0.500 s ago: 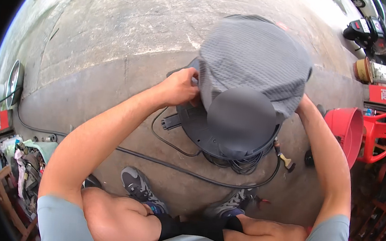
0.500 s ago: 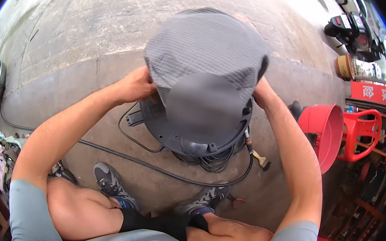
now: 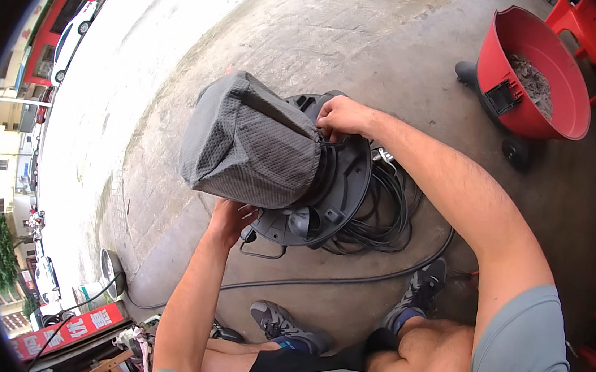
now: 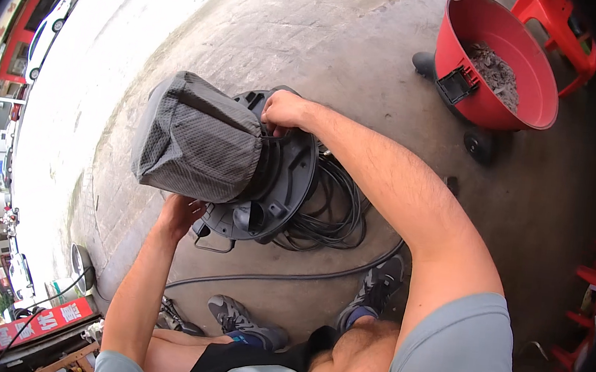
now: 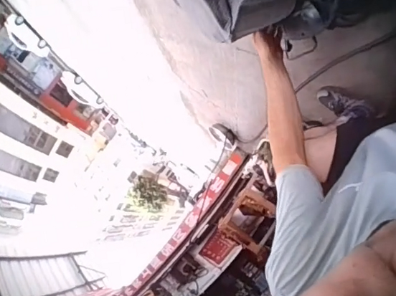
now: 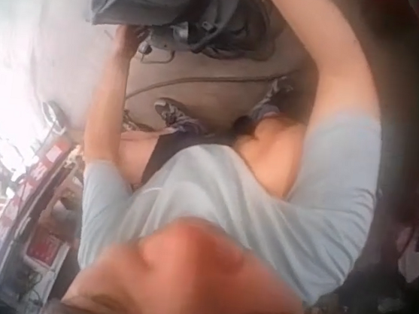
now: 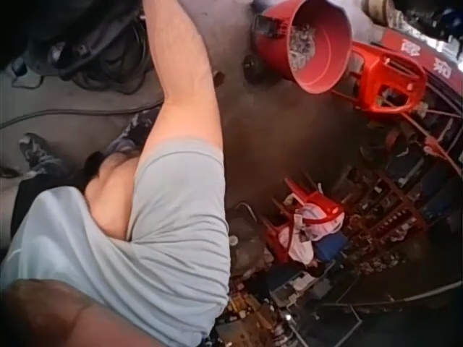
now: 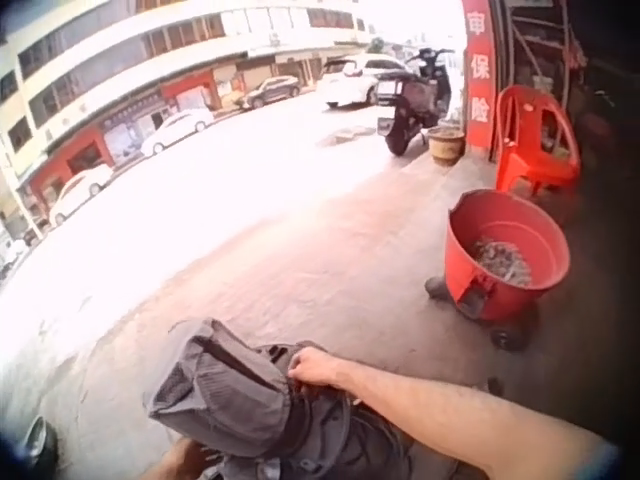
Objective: Assembling the filter and motor housing of an industrial wet/dry vacuum cleaner.
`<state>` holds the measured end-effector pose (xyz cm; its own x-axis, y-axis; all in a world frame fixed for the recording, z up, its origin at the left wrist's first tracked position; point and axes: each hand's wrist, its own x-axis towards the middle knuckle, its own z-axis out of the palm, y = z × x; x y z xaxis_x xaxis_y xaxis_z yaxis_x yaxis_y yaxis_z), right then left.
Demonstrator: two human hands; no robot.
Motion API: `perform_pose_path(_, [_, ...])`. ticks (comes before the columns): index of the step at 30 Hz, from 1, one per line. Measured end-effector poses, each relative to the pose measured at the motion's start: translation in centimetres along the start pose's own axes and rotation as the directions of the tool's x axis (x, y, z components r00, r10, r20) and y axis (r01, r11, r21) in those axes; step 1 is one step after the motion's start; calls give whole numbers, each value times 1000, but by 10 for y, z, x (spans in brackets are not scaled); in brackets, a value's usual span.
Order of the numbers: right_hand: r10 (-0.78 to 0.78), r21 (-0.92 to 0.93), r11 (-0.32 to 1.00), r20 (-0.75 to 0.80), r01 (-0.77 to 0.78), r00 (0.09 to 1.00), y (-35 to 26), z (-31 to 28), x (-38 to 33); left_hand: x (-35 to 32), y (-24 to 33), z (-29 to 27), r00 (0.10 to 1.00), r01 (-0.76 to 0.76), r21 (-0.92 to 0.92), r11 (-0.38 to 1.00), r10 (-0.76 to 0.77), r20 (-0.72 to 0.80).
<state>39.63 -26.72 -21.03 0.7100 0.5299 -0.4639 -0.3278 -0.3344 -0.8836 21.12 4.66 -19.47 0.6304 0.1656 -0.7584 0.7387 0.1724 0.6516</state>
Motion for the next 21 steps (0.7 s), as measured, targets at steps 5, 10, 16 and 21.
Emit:
perform_pose_path(5, [-88,-76,993,8,88,996,3,-9,-2,-18,-22,34,999,-37,-300,953,25,-42])
perform_pose_path(10, [-106,-214,972,-9,101,994,-12,-8,-17,-23,-32,33,996,-27,-495,869,-17,-83])
perform_pose_path(16, [-192,-530,832,2,164,981,-8,-10,-26,-11,-40,23,997,-37,-516,856,-5,-80])
perform_pose_path(21, [-160,-533,831,47,160,986,-14,-6,-38,-7,-44,15,998,-30,-509,860,0,-60])
